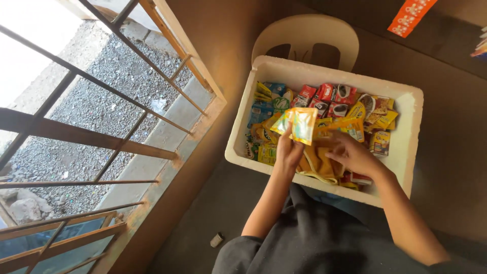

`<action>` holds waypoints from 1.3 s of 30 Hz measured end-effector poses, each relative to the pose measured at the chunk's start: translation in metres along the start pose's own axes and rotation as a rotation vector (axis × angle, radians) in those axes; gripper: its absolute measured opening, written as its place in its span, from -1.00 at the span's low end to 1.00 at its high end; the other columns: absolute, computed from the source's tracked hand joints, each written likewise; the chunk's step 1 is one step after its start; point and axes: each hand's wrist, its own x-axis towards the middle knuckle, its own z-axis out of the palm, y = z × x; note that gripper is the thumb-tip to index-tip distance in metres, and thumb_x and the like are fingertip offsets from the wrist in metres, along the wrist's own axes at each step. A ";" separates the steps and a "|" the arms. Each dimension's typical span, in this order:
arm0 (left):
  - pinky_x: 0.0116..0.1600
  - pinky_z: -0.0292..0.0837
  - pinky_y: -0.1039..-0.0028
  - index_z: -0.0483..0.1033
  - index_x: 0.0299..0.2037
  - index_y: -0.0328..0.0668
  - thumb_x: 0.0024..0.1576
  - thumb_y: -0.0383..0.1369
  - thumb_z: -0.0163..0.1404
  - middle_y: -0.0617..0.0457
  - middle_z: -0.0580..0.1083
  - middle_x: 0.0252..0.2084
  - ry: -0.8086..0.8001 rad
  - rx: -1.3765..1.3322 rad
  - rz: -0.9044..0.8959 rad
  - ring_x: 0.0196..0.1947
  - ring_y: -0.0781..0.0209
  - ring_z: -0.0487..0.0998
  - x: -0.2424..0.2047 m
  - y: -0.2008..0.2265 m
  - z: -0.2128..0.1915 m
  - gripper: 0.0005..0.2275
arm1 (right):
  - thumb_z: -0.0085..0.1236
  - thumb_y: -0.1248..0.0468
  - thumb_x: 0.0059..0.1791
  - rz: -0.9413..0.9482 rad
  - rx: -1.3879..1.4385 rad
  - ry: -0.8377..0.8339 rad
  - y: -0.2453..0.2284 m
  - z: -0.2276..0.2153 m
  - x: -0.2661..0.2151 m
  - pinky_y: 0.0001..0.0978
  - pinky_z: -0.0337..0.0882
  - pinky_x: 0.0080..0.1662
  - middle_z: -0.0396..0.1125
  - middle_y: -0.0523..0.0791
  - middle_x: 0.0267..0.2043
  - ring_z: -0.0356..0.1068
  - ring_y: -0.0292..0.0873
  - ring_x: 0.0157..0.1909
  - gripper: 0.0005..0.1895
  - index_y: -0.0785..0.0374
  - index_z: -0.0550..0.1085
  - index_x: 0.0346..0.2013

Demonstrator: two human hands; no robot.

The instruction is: The recorder wipes down beverage and seasoning powder packets with a cloth inside a container and then organizes them onto a shelf.

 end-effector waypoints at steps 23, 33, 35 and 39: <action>-0.21 0.54 0.50 0.48 0.20 -0.26 0.15 -0.03 0.07 0.10 0.60 -0.30 -0.385 1.803 -0.351 -0.38 0.39 0.56 -0.038 0.037 0.150 -0.47 | 0.32 0.24 -0.04 -0.533 -0.040 0.187 -0.045 -0.042 0.018 -0.38 0.54 -0.07 0.59 -0.17 -0.11 0.56 -0.28 -0.15 -0.78 0.12 0.64 -0.10; -0.11 0.52 0.56 0.58 0.12 -0.41 0.17 -0.32 0.22 0.09 0.62 -0.21 -0.330 1.467 -0.032 -0.25 0.42 0.57 -0.045 0.006 0.162 -0.63 | 0.32 0.20 -0.08 -0.503 0.485 0.194 -0.013 -0.030 -0.006 -0.22 0.30 0.23 0.32 -0.05 0.26 0.31 -0.16 0.27 -0.25 0.26 0.23 0.36; -0.09 0.52 0.56 0.55 0.15 -0.38 0.17 -0.34 0.21 0.09 0.62 -0.17 -0.302 1.368 0.014 -0.22 0.41 0.57 -0.055 -0.015 0.162 -0.62 | 0.25 0.30 -0.03 -0.444 0.511 0.285 0.025 -0.003 0.010 -0.24 0.34 0.20 0.37 -0.04 0.19 0.36 -0.16 0.22 -0.37 0.29 0.27 0.31; 0.02 0.52 0.55 0.44 0.21 -0.34 0.16 -0.40 0.20 0.06 0.56 0.00 -0.281 1.270 0.292 -0.06 0.39 0.55 -0.066 -0.043 0.149 -0.58 | 0.04 0.47 0.09 -0.479 0.689 0.460 0.018 0.001 0.006 -0.35 0.42 0.13 0.41 -0.05 0.09 0.42 -0.20 0.13 -0.58 0.36 0.30 0.26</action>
